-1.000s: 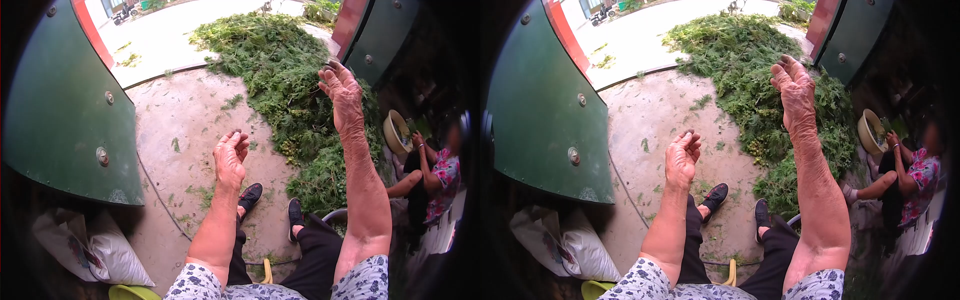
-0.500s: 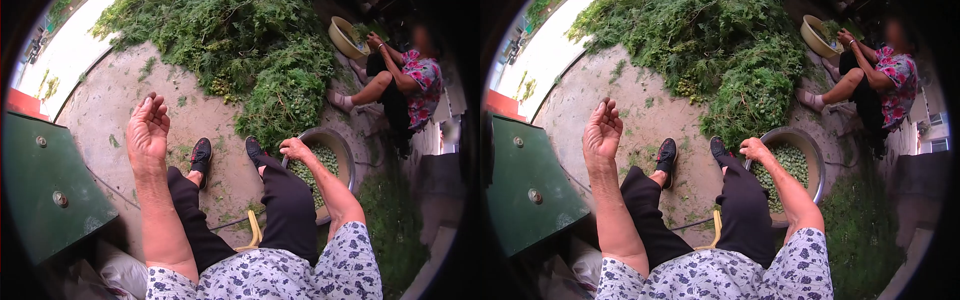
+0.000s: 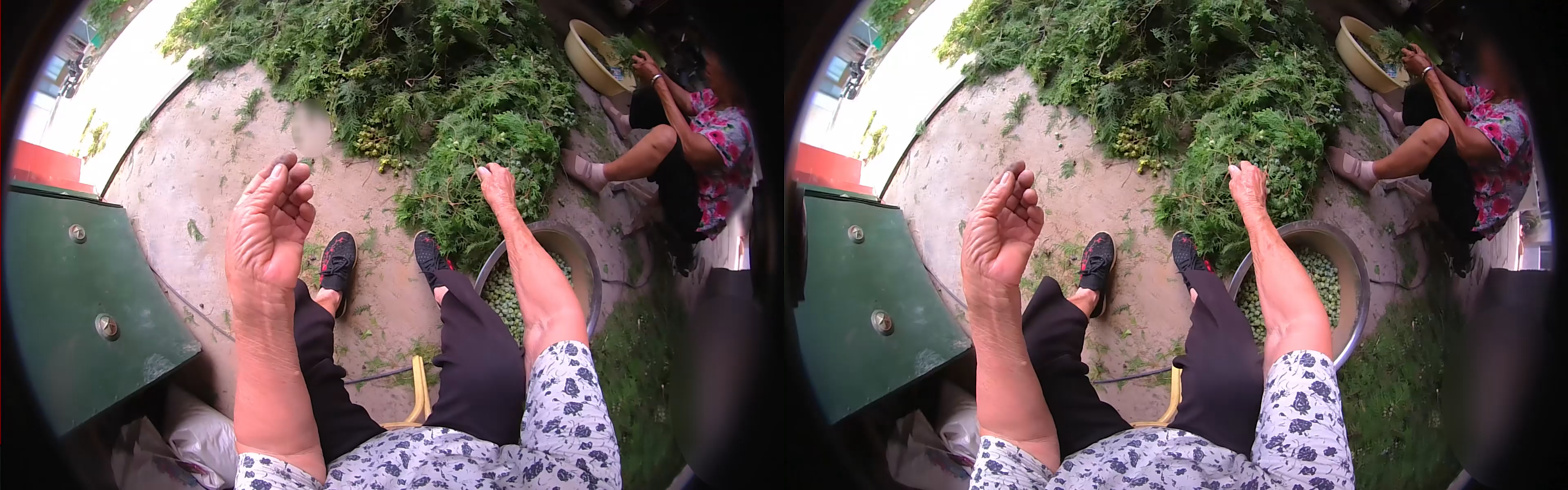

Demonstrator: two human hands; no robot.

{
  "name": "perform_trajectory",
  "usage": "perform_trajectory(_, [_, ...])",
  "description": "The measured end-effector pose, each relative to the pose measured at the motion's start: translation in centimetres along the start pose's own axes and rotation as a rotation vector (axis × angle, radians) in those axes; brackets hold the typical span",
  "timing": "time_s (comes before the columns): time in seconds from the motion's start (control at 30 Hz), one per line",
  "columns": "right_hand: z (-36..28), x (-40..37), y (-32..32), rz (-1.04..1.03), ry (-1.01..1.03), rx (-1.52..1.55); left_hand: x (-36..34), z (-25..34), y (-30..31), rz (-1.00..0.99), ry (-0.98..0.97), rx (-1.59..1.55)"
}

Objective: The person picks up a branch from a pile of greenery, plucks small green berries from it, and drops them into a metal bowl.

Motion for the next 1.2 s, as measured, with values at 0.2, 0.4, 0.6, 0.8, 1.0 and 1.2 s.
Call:
perform_trajectory(0.2, [5.0, -2.0, -4.4, -0.242, -0.724, 0.430, -0.1, -0.4, -1.0, -0.018, 0.039, 0.020])
perform_trajectory(0.4, [-1.2, -3.6, 0.7, -0.241, -0.638, 0.863, -0.3, -0.1, -0.9, -0.009, 0.030, 0.007])
perform_trajectory(0.6, [-6.0, -4.9, 5.8, -0.241, -0.497, 1.265, -0.7, 0.2, -0.1, 0.000, 0.032, -0.033])
perform_trajectory(0.8, [-7.7, -6.4, 5.4, -0.438, -0.567, 1.365, -0.6, 0.2, 0.9, -0.019, 0.024, -0.072])
perform_trajectory(1.0, [-9.1, -7.3, 7.6, -0.491, -0.495, 1.141, -0.4, 0.6, 1.0, -0.037, 0.010, -0.086])
perform_trajectory(1.2, [-15.8, -9.4, 10.3, -0.563, -0.346, 1.240, -0.7, 0.3, 1.0, -0.029, 0.016, -0.086])
Point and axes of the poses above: each hand's wrist, its own x-axis towards the middle knuckle, its own y-axis out of the back of the hand, z = x × y, the point moved 8 cm from there along x, towards the middle knuckle, and after that the axes turned 8 degrees about x, right-handed, at the moved point
